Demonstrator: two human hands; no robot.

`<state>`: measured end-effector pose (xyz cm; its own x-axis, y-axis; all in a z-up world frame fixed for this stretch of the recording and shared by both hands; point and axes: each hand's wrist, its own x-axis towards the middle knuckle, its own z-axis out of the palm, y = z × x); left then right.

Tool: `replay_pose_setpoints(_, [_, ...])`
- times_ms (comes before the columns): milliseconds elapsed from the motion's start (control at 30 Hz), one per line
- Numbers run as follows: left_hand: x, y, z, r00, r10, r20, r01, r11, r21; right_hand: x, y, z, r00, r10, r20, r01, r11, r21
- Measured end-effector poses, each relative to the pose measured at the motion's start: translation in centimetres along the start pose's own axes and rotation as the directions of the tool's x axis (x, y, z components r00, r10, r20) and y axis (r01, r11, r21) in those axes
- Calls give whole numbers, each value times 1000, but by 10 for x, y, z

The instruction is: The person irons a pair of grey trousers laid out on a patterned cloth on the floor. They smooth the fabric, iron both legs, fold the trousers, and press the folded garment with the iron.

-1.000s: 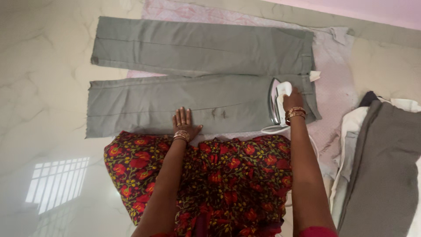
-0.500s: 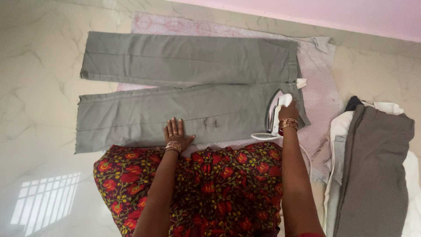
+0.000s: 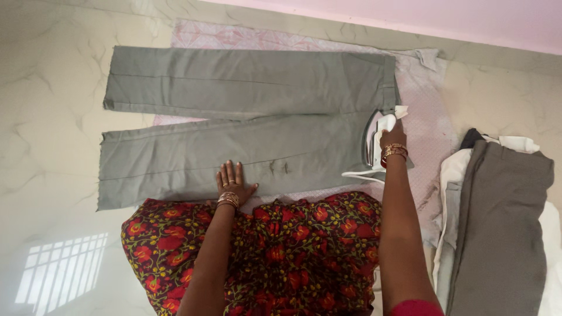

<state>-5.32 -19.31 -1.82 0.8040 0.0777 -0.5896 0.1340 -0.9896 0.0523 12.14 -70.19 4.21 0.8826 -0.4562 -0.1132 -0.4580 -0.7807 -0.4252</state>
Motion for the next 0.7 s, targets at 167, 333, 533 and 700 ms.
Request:
replay_pose_setpoints(167, [1,-1,0,1000,-5,21,6,1000,-19,-6,16,-13,992,31,125,-14,990,-138])
replay_pose_setpoints(333, [0,0,2,1000,-10,-25,10,1000,-1,-16,46,-24,984,-30,174,67,976,-207])
replay_pose_setpoints(533, [2,-2,9,997,7,-72,-5,999,39,-41,75,-35,976,-55,213,96,978,-187])
replay_pose_setpoints(700, [6,-6,18,991,25,-135,-19,999,49,-71,96,-52,982,-28,186,46,995,-93])
